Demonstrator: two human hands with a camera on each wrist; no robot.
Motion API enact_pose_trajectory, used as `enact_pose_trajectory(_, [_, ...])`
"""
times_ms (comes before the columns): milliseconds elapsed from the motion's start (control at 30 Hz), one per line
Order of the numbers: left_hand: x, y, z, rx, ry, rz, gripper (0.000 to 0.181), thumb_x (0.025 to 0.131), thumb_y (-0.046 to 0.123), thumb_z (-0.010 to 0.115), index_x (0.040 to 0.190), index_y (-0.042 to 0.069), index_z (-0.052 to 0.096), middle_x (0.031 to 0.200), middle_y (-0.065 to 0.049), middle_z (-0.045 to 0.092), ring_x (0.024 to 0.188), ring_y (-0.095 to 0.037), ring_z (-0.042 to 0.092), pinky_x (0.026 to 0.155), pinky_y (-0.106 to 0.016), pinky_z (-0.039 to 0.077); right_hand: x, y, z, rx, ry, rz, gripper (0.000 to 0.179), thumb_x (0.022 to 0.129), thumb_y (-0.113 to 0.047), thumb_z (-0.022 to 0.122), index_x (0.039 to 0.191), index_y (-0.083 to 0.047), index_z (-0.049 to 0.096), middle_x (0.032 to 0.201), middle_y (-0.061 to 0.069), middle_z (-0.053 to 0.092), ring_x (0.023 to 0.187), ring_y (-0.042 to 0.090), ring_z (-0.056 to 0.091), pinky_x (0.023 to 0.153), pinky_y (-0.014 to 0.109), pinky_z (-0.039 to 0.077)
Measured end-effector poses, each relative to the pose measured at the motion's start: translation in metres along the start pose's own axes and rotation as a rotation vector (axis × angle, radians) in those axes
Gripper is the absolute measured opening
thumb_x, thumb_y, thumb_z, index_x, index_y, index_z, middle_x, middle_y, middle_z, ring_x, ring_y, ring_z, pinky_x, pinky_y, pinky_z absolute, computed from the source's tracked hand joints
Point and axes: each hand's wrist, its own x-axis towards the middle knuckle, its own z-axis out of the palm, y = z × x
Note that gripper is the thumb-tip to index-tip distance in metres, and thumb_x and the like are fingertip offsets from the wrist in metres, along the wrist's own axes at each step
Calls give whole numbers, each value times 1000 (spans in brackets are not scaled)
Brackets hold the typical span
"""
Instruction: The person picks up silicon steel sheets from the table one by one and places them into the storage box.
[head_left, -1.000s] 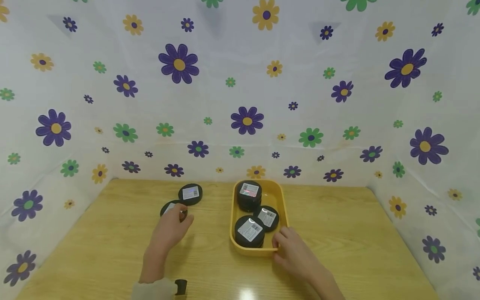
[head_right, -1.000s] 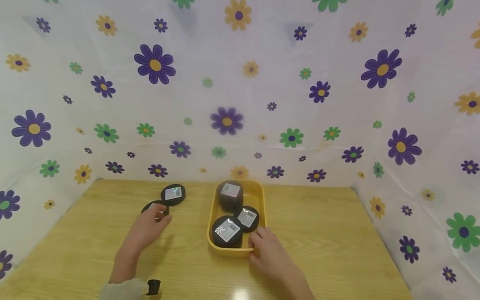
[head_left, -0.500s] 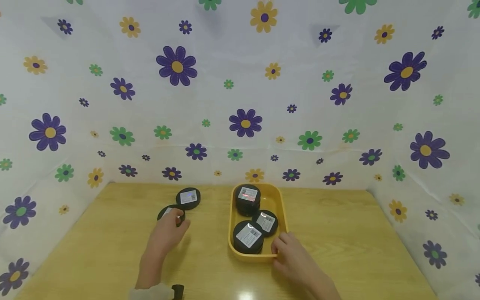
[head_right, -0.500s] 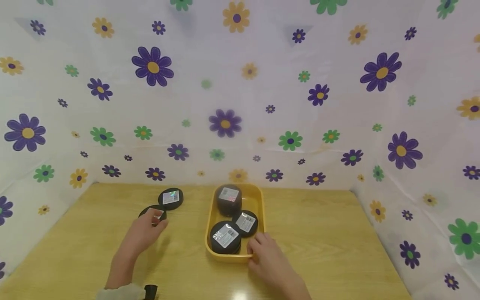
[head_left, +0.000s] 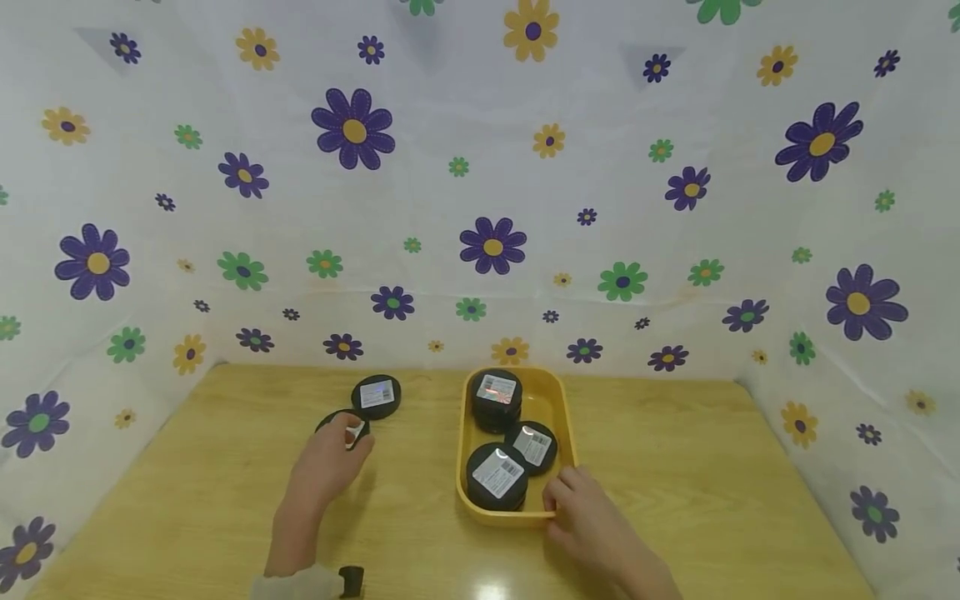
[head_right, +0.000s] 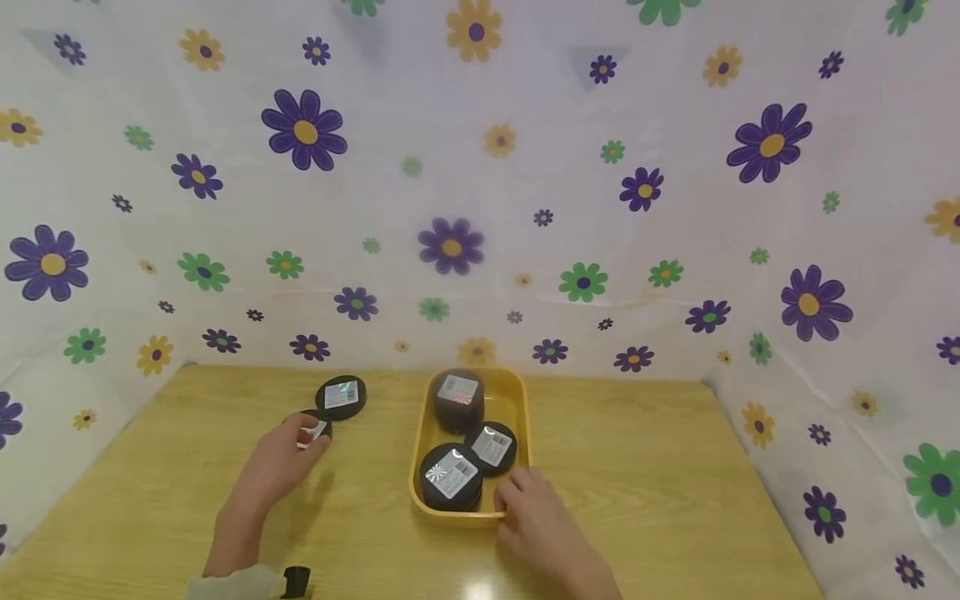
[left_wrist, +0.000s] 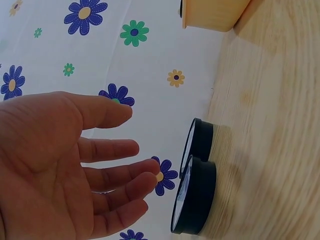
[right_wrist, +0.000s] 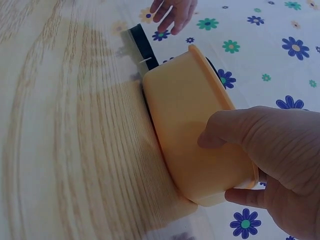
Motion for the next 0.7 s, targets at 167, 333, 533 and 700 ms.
enact_pose_trajectory(167, [0,-5,-2,2,2,-7,45,99,23,55,130,-8,49,120,-31,60,108,-44,60,89,-57,49,2,-4,-2,12,-60,46,25,70,-7,73,79,-21,55,82,-14,40,80,7,39,72,23,39])
enact_pose_trajectory(333, [1,-5,-3,2,14,-1,44,98,23,55,130,-7,49,120,-30,60,107,-43,61,88,-56,49,3,-2,0,7,0,-5,28,68,-5,75,80,-20,54,82,-14,40,80,7,39,71,23,39])
enact_pose_trajectory(533, [0,-5,-3,6,9,4,45,98,23,55,130,-8,49,120,-30,61,108,-43,61,88,-56,49,2,-1,1,3,-13,8,30,67,-7,76,81,-21,54,83,-15,39,81,6,38,72,22,39])
enact_pose_trajectory(700, [-1,-5,-4,0,9,1,45,98,22,55,130,-9,49,120,-31,61,109,-44,60,89,-56,49,1,-2,1,-7,-11,8,31,67,-7,77,81,-21,54,83,-15,40,81,6,38,71,22,39])
